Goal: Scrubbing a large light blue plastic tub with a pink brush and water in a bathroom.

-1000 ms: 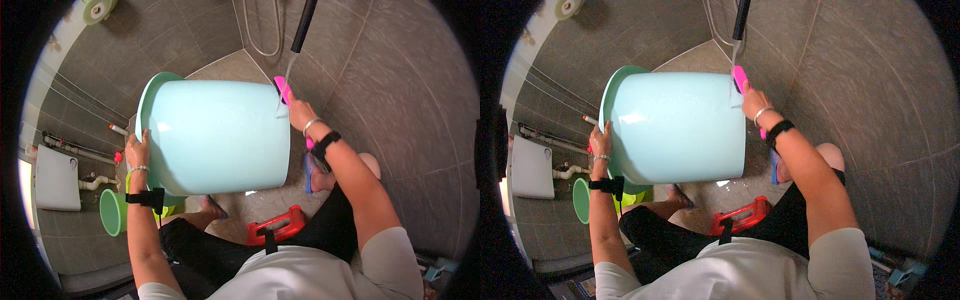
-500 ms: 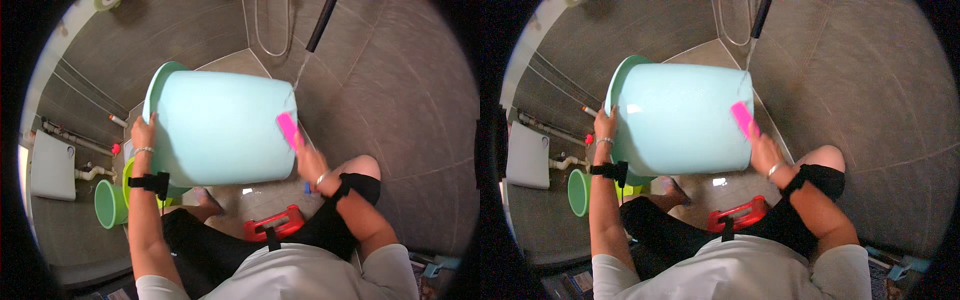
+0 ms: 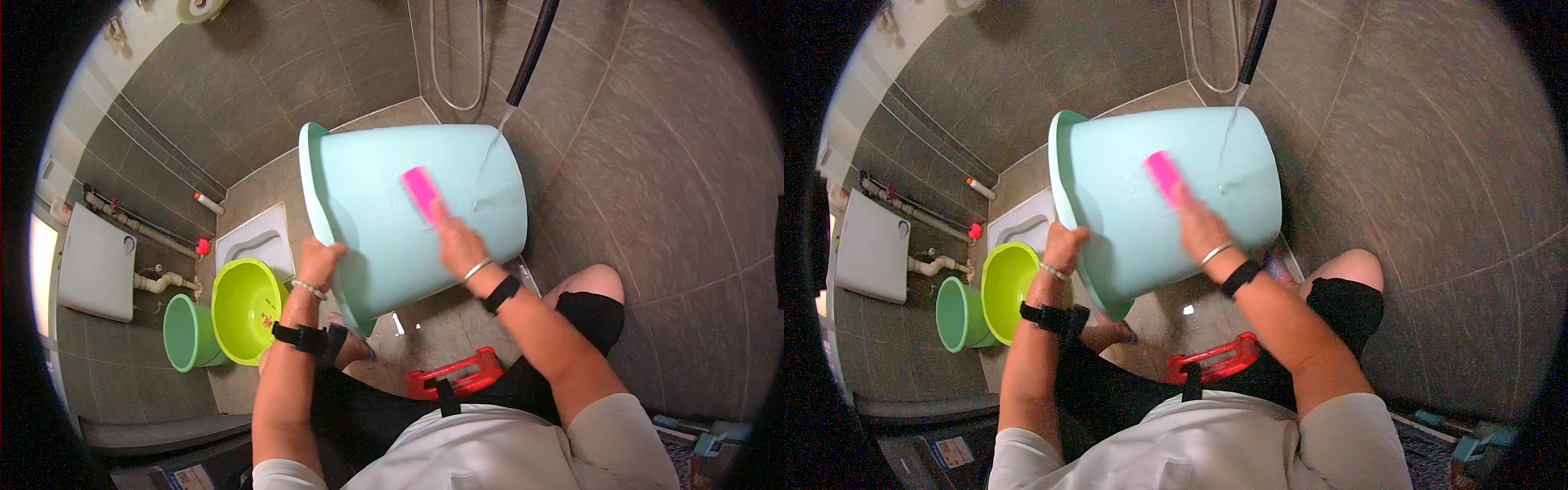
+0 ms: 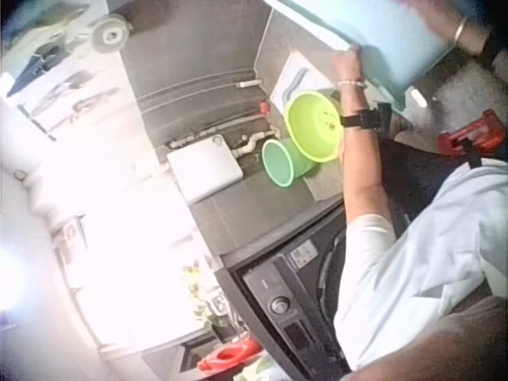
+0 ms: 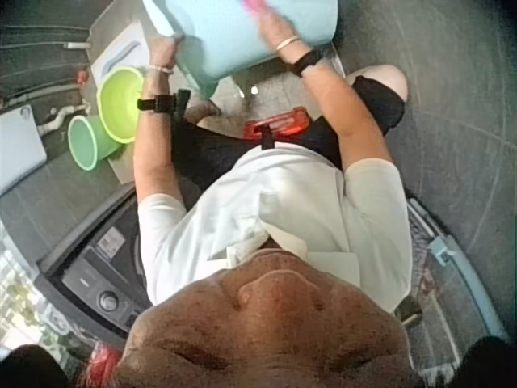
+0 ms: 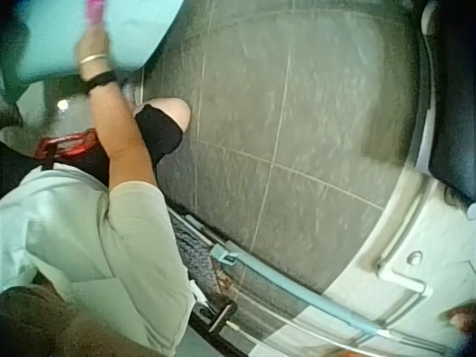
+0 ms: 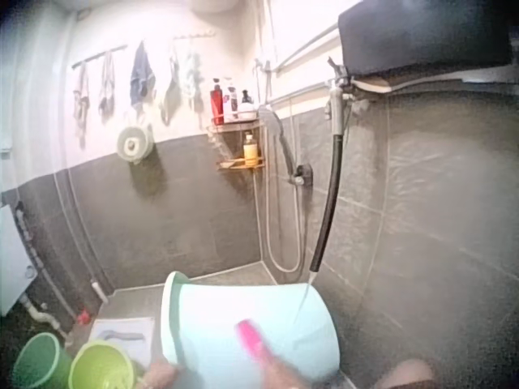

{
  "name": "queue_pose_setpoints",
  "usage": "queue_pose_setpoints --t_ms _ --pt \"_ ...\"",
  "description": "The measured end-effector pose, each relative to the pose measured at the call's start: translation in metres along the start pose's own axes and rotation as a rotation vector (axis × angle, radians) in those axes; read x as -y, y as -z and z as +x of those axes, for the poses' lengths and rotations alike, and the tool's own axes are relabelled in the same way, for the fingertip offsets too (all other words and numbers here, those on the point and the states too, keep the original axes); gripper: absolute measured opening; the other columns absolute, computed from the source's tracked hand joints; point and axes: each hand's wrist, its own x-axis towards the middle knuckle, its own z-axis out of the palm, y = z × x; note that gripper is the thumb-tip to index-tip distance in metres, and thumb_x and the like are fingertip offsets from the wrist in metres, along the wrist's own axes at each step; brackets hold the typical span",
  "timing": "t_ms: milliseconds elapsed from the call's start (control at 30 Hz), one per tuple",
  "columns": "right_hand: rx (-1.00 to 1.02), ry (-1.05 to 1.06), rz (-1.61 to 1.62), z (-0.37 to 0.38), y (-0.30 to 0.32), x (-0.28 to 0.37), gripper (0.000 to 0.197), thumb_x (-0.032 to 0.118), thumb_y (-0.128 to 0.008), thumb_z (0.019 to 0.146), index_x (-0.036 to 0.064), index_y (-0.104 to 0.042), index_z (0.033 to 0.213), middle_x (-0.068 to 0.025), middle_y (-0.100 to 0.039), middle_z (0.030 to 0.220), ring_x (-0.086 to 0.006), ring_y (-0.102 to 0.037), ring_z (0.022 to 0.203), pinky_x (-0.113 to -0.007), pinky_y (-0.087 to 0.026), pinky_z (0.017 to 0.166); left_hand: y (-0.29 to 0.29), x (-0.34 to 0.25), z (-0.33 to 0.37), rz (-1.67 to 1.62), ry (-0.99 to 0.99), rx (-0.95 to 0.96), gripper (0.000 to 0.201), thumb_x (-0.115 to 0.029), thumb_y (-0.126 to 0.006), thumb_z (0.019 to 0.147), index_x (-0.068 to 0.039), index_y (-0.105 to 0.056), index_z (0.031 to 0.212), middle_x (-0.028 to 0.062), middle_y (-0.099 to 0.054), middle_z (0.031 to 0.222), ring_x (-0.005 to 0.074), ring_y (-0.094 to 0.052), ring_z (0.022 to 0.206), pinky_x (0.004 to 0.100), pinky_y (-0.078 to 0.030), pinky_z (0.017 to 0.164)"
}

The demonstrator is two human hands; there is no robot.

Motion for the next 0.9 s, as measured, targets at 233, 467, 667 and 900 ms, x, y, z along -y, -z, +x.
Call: queue_pose_setpoints --t_ms 233,467,667,900 --pt "-0.036 -0.363 -0.043 -0.011 0.007 -0.102 0.062 0.003 -0.039 0.076 0.0089 -0.011 0.131 -0.0243 -0.055 0.074 -0.0403 -0.054 0.068 -0.048 -0.043 0.058 -0.063 0.029 -0.033 -0.032 -0.024 -0.012 0.011 -0.004 -0.056 0.060 0.003 -0.056 0.068 0.0026 -0.054 0.059 0.0126 -0.050 0.050 0.0279 -0.042 0.046" --pt "0.125 0.015 0.012 -0.045 -0.031 -0.021 0.062 0.007 -0.041 0.076 0.0143 -0.014 0.132 -0.0245 -0.047 0.086 -0.0425 -0.052 0.065 -0.051 -0.042 0.059 -0.111 0.065 -0.044 0.158 -0.050 -0.069 0.012 -0.005 -0.057 0.059 0.004 -0.056 0.068 0.0081 -0.058 0.058 0.0163 -0.057 0.054 0.0292 -0.044 0.049" --pt "-0.097 -0.399 -0.023 0.002 -0.006 -0.122 0.055 0.009 -0.040 0.080 0.0028 -0.015 0.129 -0.0251 -0.053 0.075 -0.0391 -0.053 0.065 -0.045 -0.043 0.059 -0.120 0.071 -0.054 0.091 -0.073 0.239 0.027 -0.012 -0.061 0.061 0.001 -0.056 0.084 0.0090 -0.059 0.073 0.0164 -0.056 0.066 0.0281 -0.045 0.060" --pt "-0.032 0.019 0.215 -0.062 -0.030 -0.033 0.062 0.009 -0.041 0.077 0.0108 -0.012 0.132 -0.0223 -0.047 0.082 -0.0405 -0.051 0.060 -0.048 -0.043 0.055 -0.118 0.054 -0.041 -0.415 0.115 0.241 0.042 -0.022 -0.063 0.069 0.001 -0.047 0.101 0.0069 -0.054 0.090 0.0184 -0.053 0.081 0.0310 -0.044 0.070"
